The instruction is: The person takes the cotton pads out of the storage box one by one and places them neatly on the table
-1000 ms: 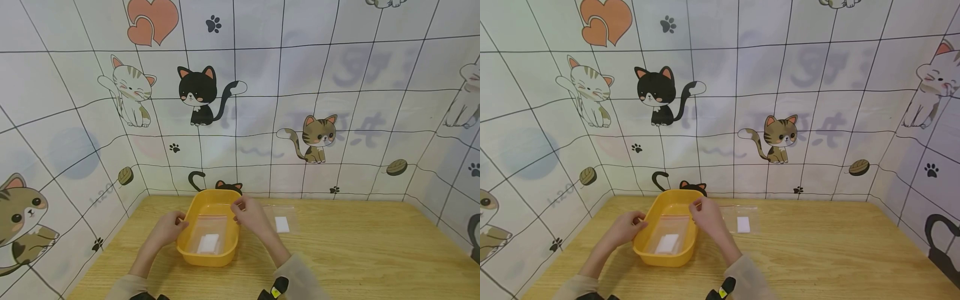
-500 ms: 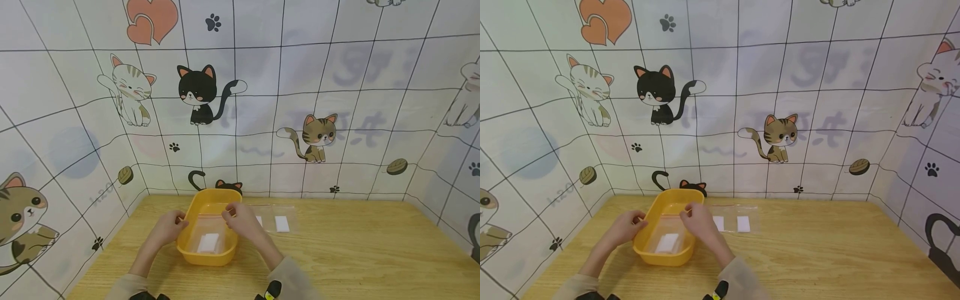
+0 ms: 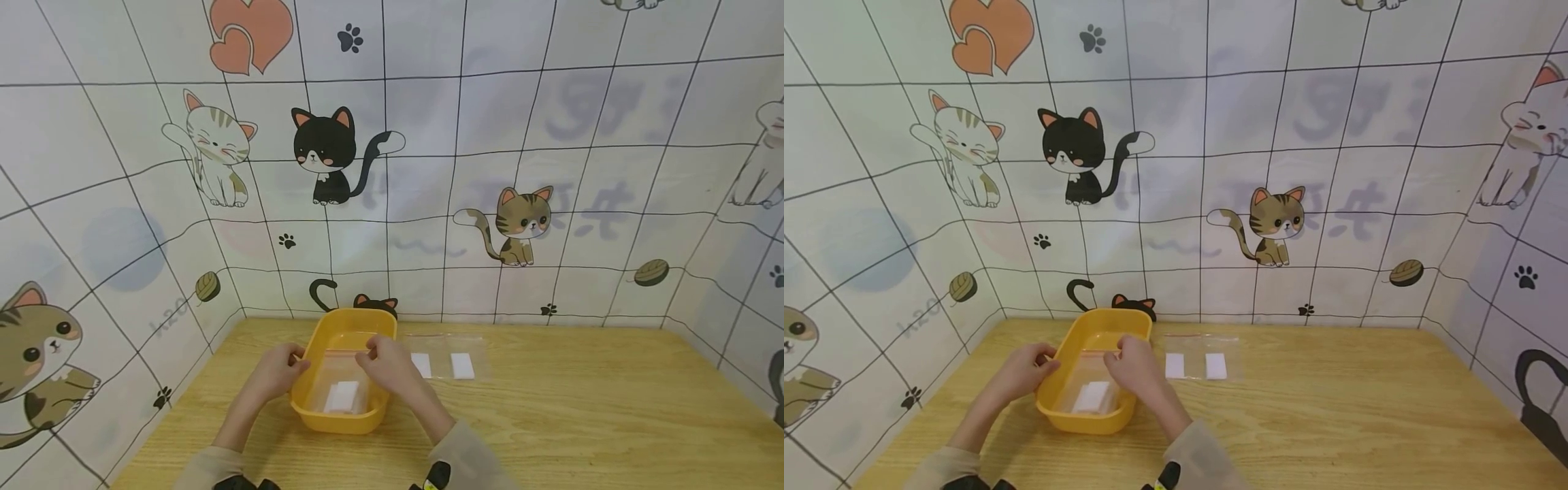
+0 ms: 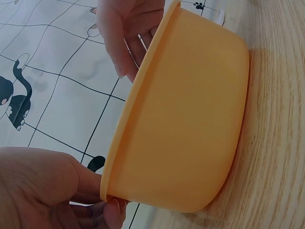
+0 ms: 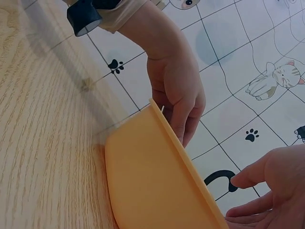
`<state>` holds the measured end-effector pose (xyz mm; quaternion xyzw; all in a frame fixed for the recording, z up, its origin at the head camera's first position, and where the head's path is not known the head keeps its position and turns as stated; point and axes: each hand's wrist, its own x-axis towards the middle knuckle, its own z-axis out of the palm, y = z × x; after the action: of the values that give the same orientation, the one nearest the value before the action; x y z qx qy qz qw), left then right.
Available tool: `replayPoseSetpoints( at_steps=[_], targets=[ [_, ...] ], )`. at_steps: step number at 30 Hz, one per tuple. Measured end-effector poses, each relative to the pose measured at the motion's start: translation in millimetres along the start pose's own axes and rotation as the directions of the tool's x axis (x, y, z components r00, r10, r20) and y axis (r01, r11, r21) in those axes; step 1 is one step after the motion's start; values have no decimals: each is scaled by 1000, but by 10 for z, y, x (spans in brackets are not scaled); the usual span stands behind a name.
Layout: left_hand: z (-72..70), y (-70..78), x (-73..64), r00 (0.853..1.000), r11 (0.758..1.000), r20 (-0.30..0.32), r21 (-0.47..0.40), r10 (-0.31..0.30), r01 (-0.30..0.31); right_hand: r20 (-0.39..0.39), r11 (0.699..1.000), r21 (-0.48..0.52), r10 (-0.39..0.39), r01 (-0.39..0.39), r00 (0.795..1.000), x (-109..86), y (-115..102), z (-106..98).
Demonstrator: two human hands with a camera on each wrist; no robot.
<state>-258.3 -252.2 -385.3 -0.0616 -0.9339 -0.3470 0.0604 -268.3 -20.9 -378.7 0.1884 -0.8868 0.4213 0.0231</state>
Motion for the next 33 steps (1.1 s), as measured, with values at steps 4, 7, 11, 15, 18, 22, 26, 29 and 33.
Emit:
replayPoseSetpoints(
  at_steps=[4,7,11,15,18,22,26,29,33],
  targets=[
    [5,-9,-1,1000,1000,-3,-13,-3,3,16,1000,-1,30,-30,999,10,-31,27],
    [6,-11,1,1000,1000,-7,-13,0,0,29,999,3,45,-46,999,21,-48,48],
    [4,-2,2,1000,1000,-7,-9,3,-3,38,999,-1,52,-52,998,40,-63,68],
    [-5,5,-2,1000,1000,-4,-16,-4,4,48,996,-27,81,-80,996,70,-74,94],
    [-11,-3,-5,1000,1000,-5,-16,-6,6,66,992,-45,118,-115,991,98,-89,124],
    [-14,-19,-9,1000,1000,-3,-11,-15,15,98,985,-67,162,-156,982,131,-109,170],
    [-14,-19,-14,1000,1000,-3,-4,-23,23,124,982,-91,175,-165,977,146,-120,208],
    [-7,-15,-11,1000,1000,-2,2,-18,18,135,983,-91,173,-161,976,145,-121,226],
    [3,-11,1,1000,1000,-3,-1,-7,7,123,985,-91,154,-144,980,138,-122,238]
  ],
)
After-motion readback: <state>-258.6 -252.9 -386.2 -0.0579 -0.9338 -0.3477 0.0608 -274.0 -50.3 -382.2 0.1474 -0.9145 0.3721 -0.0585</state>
